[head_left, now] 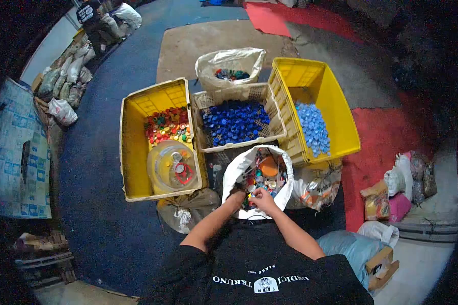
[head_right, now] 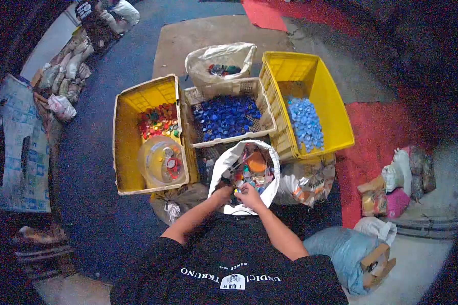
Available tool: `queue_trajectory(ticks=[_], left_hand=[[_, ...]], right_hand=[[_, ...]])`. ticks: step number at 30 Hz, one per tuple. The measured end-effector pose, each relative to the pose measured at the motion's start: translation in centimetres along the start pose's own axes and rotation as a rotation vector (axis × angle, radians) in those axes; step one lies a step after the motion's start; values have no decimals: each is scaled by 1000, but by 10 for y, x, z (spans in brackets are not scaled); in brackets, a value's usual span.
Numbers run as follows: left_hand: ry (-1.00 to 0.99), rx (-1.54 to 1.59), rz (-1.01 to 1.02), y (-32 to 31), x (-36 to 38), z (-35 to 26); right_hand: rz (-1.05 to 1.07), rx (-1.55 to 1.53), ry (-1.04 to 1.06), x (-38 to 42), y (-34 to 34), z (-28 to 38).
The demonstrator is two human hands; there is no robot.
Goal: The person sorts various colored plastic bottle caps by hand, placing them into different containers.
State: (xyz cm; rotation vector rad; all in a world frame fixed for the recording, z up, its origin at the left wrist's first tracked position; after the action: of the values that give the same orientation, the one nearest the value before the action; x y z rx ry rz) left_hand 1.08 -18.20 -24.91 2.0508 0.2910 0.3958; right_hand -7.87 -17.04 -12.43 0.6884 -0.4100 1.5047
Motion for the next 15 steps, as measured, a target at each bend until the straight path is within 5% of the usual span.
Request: queue_trajectory(ticks=[15], left_hand=[[166, -167, 50, -29, -30, 58]], right_hand=[[10, 195, 197, -5, 26, 29]])
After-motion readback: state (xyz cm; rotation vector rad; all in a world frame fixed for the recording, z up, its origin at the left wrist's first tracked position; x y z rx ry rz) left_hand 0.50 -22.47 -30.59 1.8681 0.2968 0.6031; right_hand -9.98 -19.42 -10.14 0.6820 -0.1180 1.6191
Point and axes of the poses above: each hand's wrist, its own x-axis away from the middle knuckle, its own y-axis out of the back of the hand, z = x × y, the point moved 10 cm from there along -x, towards the middle knuckle, and after that the axes turned 6 degrees about -y, right-handed, at the moved point
